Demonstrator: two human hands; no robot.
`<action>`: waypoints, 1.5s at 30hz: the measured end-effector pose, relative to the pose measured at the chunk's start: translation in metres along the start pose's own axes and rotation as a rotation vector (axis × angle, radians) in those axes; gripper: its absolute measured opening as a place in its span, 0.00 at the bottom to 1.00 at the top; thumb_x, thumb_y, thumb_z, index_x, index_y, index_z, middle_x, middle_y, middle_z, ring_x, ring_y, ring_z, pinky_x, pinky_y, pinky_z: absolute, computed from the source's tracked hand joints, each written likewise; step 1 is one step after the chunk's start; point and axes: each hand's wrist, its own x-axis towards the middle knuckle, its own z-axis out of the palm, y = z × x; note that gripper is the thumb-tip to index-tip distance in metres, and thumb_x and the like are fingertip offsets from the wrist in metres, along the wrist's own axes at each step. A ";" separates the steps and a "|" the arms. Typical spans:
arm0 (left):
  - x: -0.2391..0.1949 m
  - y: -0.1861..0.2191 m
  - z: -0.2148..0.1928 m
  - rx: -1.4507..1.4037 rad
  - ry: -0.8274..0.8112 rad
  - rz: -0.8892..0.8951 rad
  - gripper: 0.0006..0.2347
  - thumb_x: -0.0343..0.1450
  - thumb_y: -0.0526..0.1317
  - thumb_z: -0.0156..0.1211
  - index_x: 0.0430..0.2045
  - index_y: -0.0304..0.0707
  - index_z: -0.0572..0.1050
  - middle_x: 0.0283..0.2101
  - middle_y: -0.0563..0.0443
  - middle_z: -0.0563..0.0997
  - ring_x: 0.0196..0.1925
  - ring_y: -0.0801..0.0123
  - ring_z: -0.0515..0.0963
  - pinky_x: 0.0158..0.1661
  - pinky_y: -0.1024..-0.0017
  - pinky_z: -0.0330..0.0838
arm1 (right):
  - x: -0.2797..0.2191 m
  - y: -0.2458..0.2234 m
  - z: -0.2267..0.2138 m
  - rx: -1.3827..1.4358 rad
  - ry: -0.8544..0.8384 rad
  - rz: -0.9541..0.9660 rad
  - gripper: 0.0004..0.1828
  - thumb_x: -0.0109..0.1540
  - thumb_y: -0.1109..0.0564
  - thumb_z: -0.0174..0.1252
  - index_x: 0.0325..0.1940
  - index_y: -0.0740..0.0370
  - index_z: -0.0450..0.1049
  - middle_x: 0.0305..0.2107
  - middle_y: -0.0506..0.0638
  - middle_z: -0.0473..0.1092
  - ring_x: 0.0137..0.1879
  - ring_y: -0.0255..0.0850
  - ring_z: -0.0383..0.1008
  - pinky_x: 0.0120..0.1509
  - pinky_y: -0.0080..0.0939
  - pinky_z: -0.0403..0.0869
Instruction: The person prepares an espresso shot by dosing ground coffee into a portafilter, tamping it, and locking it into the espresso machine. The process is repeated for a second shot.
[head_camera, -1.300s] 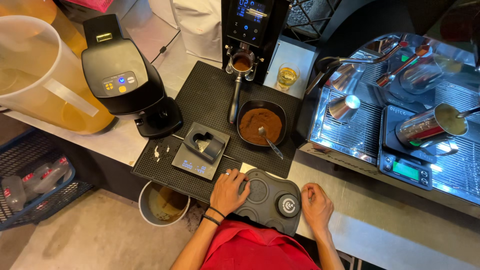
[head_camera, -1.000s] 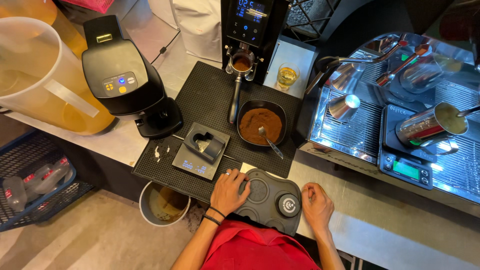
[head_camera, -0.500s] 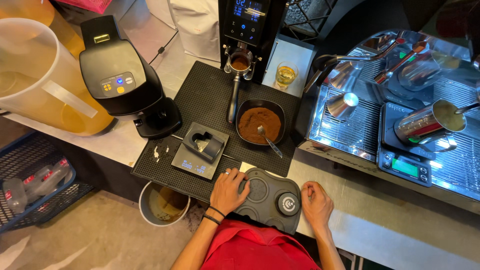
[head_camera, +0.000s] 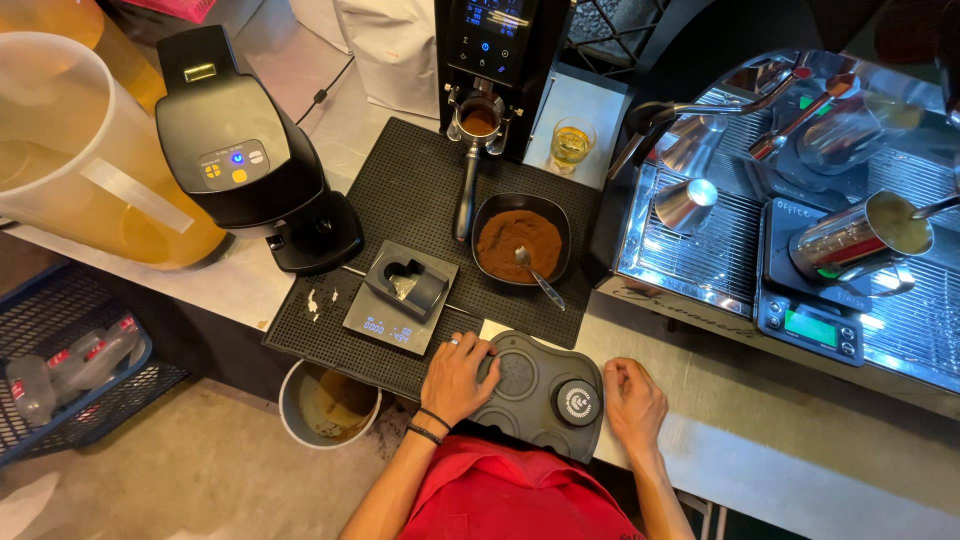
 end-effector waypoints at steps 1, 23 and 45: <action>0.000 0.000 -0.001 -0.001 -0.001 0.001 0.05 0.73 0.42 0.57 0.34 0.42 0.75 0.34 0.51 0.72 0.36 0.57 0.71 0.35 0.60 0.66 | -0.002 0.007 0.002 0.000 0.000 0.001 0.08 0.67 0.47 0.55 0.39 0.47 0.78 0.25 0.40 0.72 0.30 0.43 0.70 0.40 0.49 0.68; 0.000 0.000 -0.002 0.009 0.014 0.015 0.05 0.73 0.42 0.57 0.33 0.42 0.75 0.34 0.49 0.72 0.37 0.55 0.72 0.36 0.59 0.66 | 0.003 0.011 -0.003 0.224 -0.025 0.012 0.15 0.69 0.54 0.50 0.39 0.54 0.82 0.35 0.44 0.81 0.41 0.41 0.80 0.44 0.42 0.74; 0.004 -0.004 -0.010 -0.029 0.022 0.023 0.05 0.70 0.43 0.62 0.31 0.45 0.74 0.30 0.50 0.72 0.36 0.55 0.77 0.37 0.63 0.71 | 0.145 -0.263 0.012 0.139 -0.208 -0.409 0.18 0.67 0.49 0.60 0.57 0.60 0.78 0.50 0.58 0.76 0.56 0.59 0.75 0.61 0.60 0.74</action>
